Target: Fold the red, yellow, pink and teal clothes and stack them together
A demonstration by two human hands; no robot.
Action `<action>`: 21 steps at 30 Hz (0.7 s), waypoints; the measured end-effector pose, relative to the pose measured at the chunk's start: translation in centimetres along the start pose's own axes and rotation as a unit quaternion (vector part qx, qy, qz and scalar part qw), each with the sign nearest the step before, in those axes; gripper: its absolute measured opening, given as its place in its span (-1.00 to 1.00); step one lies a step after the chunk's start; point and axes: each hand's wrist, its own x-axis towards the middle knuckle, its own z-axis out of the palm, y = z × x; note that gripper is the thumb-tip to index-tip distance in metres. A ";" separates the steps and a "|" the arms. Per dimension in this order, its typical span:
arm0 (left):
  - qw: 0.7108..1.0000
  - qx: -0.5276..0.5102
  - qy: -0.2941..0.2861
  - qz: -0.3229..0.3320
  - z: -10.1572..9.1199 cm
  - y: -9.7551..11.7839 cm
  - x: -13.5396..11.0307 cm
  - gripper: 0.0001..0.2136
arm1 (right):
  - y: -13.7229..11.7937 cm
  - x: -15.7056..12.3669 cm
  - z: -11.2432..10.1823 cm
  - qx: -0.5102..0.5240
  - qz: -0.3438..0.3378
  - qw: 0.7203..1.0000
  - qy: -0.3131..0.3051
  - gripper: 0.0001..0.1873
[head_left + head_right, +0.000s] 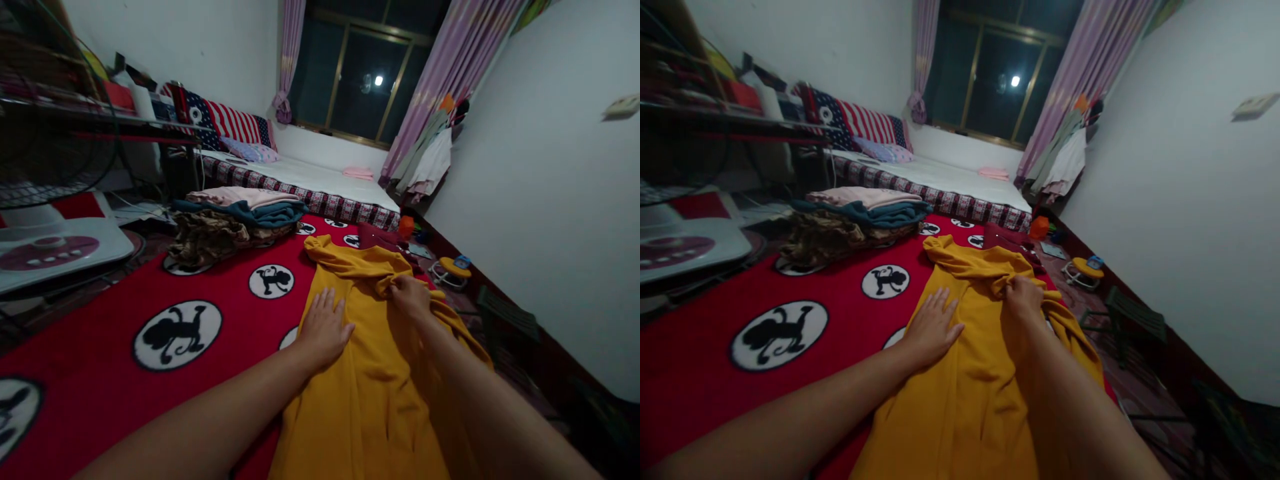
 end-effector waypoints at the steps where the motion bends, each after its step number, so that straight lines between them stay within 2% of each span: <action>1: 1.000 -0.007 0.002 -0.001 -0.1 0.0 0.0 -0.45 | 0.8 0.5 -1.2 0.007 -0.005 1.000 0.022 -0.70; 3: 1.000 -0.021 0.013 -0.001 -0.3 0.1 -0.1 -0.49 | 2.3 1.4 -3.5 0.001 -0.015 0.997 0.073 -0.70; 4: 0.999 -0.028 0.022 0.000 -0.4 0.2 -0.1 -0.52 | 3.0 1.8 -4.5 -0.017 -0.023 0.997 0.073 -0.71; 5: 0.999 -0.035 0.031 0.000 -0.5 0.2 -0.1 -0.55 | 3.4 2.1 -5.3 -0.046 -0.028 0.998 0.044 -0.73; 7: 0.998 -0.045 0.043 0.000 -0.7 0.4 -0.1 -0.61 | 3.7 3.0 -6.3 -0.118 -0.034 0.990 -0.063 -0.80; 9: 0.998 -0.051 0.047 -0.003 -0.9 0.5 0.0 -0.64 | 2.7 4.1 -6.4 -0.164 -0.043 0.976 -0.137 -0.85; 10: 0.997 -0.054 0.046 -0.005 -0.9 0.6 0.0 -0.65 | 1.6 4.7 -6.3 -0.164 -0.053 0.976 -0.135 -0.84; 12: 0.997 -0.059 0.042 -0.012 -0.9 0.7 0.0 -0.66 | -1.7 6.0 -5.6 -0.119 -0.099 0.984 -0.089 -0.77; 14: 0.997 -0.063 0.036 -0.018 -0.8 0.8 -0.1 -0.64 | -6.0 7.0 -4.6 -0.038 -0.158 0.985 -0.057 -0.76; 16: 0.997 -0.064 0.030 -0.021 -0.7 0.8 -0.1 -0.63 | -10.6 7.6 -3.3 0.042 -0.204 0.976 -0.060 -0.74; 19: 0.997 -0.069 0.027 -0.018 -0.4 0.6 -0.2 -0.62 | -16.7 7.6 -1.0 0.110 -0.204 0.970 -0.075 -0.46; 21: 0.996 -0.078 0.025 -0.022 -0.2 0.4 -0.3 -0.60 | -19.4 7.5 0.6 0.149 -0.170 0.970 -0.088 -0.32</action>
